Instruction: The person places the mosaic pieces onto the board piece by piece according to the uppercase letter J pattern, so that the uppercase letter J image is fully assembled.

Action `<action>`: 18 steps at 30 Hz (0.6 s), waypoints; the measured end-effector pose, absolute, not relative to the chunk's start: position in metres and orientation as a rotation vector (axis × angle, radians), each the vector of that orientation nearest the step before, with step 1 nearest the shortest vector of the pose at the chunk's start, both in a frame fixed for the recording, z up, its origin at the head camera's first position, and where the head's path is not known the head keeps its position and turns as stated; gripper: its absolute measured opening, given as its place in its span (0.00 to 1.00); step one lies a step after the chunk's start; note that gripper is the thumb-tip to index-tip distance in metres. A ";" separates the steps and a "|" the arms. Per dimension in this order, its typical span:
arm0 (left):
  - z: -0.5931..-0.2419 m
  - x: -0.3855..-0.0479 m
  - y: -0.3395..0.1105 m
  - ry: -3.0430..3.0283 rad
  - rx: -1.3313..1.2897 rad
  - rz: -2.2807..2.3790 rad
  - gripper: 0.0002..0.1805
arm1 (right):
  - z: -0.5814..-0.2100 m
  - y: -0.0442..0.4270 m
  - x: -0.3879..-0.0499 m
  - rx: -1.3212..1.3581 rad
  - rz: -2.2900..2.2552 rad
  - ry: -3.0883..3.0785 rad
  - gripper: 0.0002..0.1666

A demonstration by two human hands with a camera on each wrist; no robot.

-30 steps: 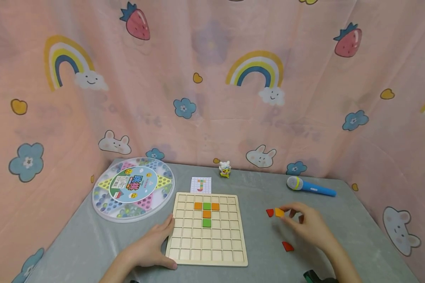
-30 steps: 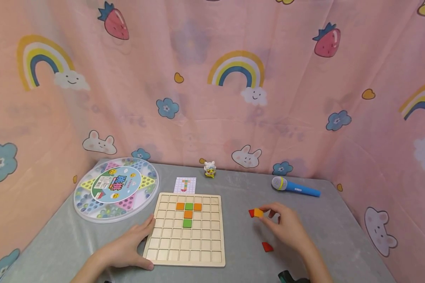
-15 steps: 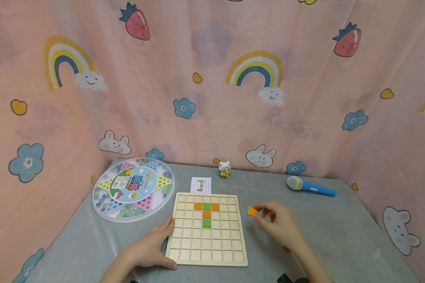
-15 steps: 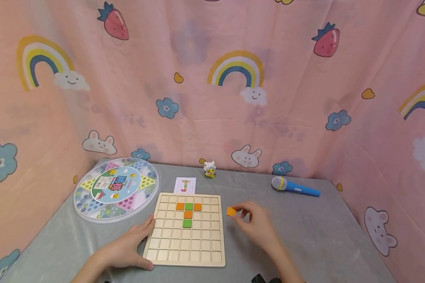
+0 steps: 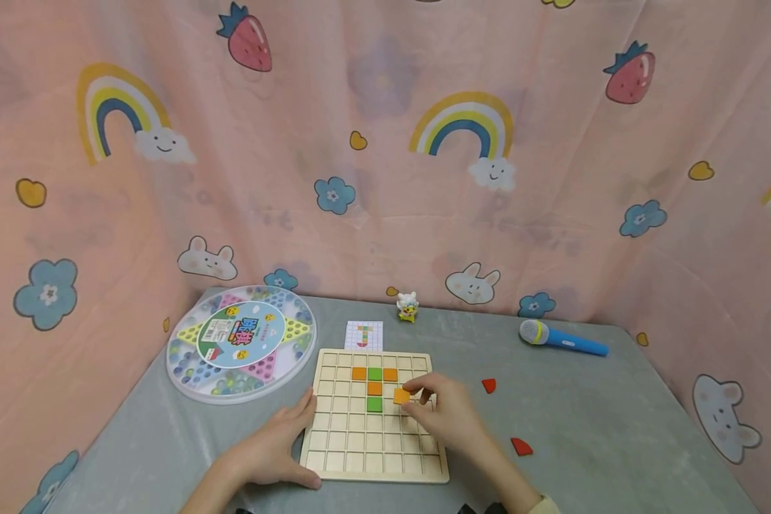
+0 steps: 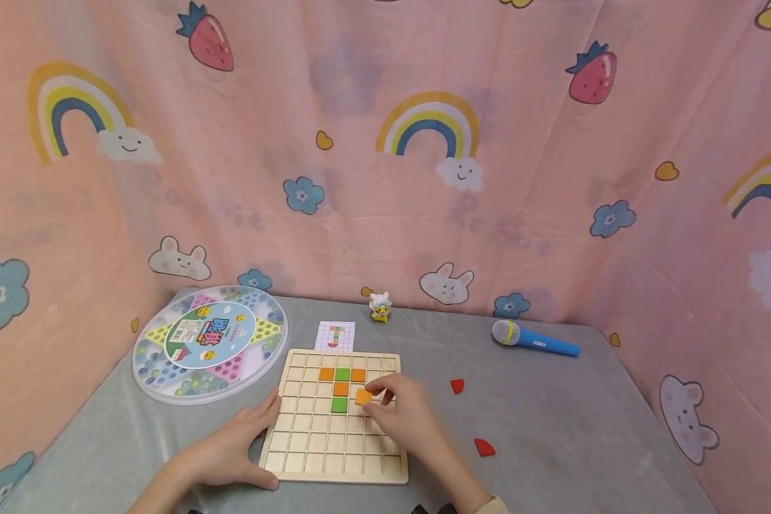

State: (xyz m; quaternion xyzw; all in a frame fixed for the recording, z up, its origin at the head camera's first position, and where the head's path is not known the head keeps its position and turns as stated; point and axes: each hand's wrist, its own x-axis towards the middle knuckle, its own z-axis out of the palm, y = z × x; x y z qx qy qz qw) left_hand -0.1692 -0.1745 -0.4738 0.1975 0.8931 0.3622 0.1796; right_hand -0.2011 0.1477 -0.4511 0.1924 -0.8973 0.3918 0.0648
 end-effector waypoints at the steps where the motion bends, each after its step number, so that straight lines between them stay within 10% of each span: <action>1: -0.475 -0.170 -0.175 2.532 0.562 1.013 0.73 | -0.452 0.144 -0.202 0.601 1.189 -2.708 0.11; 18: -0.477 -0.172 -0.174 2.534 0.541 1.008 0.74 | -0.467 0.114 -0.201 0.745 1.227 -2.935 0.09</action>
